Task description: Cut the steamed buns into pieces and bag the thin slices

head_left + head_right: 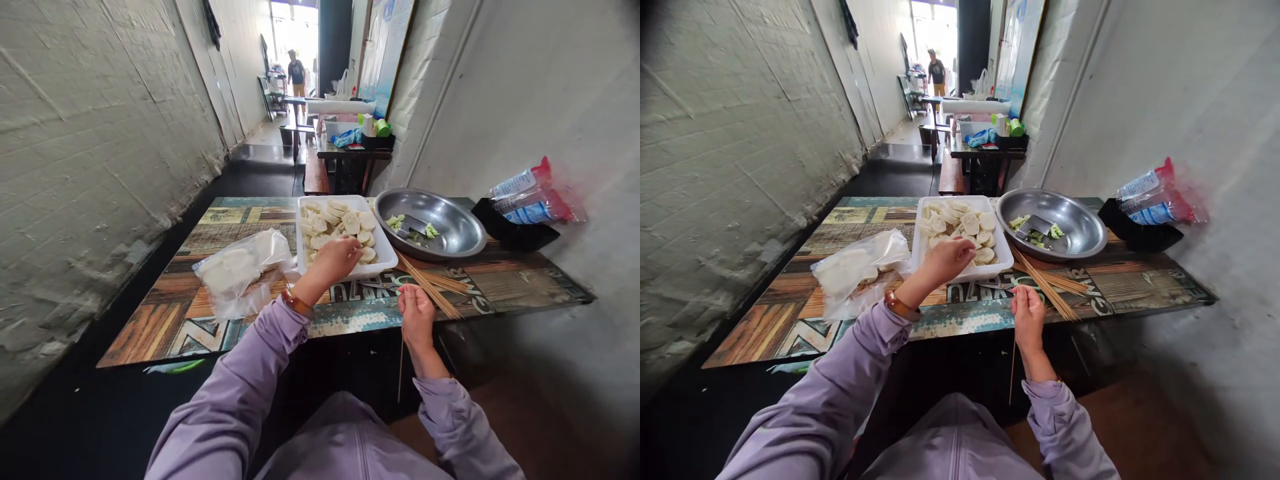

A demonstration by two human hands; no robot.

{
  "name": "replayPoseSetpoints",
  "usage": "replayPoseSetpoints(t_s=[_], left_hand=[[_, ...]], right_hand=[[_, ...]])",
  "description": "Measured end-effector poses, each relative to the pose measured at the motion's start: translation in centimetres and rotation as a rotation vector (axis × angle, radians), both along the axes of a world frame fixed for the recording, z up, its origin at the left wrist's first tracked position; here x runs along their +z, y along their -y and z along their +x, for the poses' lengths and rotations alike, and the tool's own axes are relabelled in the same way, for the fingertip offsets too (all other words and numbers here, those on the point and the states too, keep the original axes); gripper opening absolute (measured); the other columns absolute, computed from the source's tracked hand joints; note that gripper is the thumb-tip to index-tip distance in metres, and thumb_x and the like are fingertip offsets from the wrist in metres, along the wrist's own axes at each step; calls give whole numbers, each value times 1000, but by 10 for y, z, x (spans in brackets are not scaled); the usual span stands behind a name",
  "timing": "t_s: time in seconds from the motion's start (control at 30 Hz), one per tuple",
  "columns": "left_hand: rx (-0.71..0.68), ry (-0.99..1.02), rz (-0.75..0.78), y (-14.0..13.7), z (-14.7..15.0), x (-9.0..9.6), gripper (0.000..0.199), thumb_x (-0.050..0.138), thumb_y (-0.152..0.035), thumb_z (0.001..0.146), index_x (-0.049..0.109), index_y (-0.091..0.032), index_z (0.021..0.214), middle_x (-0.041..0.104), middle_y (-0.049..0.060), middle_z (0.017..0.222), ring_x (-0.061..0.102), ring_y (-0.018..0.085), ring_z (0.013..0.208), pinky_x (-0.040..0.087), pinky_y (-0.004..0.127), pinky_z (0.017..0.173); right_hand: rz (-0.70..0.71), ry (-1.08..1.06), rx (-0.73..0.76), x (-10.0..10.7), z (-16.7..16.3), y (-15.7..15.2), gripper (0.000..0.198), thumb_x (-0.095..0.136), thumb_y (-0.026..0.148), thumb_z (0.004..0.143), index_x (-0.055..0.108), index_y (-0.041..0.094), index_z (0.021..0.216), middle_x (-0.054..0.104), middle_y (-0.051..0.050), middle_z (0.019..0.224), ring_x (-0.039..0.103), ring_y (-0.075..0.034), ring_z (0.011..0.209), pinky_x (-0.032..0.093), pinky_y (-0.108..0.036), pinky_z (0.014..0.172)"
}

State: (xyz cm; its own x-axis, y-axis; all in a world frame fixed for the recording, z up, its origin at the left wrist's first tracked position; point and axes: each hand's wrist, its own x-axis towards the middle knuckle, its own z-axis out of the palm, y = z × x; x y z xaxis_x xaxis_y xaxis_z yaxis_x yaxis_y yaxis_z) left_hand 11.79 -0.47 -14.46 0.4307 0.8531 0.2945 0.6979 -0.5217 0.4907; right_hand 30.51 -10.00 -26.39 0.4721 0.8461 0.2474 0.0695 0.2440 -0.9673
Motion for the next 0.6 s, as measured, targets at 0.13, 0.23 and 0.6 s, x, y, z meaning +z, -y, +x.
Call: replayPoseSetpoints(t_s=[0.13,0.23,0.6], left_hand=[[-79,-314,57,-14,21,0,21,52,-21,92,71,-13,96,68,13,101,65,25,97,48,36,90],[-141,-404,91,-25,36,-1,23,53,-21,90,71,-11,102,67,15,108,64,27,102,48,37,93],[-176,-576,155,-46,61,-7,32,68,-26,82,70,-8,109,61,21,124,59,32,116,45,39,100]], right_hand=[[-2,-7,38,-2,6,1,35,54,54,94,58,20,84,39,9,51,35,-10,47,26,-25,48],[-10,13,53,-3,8,1,36,52,54,95,59,20,84,40,8,51,37,-11,47,28,-26,48],[-13,46,100,-3,11,6,37,49,54,97,60,21,85,43,7,51,38,-12,46,29,-27,48]])
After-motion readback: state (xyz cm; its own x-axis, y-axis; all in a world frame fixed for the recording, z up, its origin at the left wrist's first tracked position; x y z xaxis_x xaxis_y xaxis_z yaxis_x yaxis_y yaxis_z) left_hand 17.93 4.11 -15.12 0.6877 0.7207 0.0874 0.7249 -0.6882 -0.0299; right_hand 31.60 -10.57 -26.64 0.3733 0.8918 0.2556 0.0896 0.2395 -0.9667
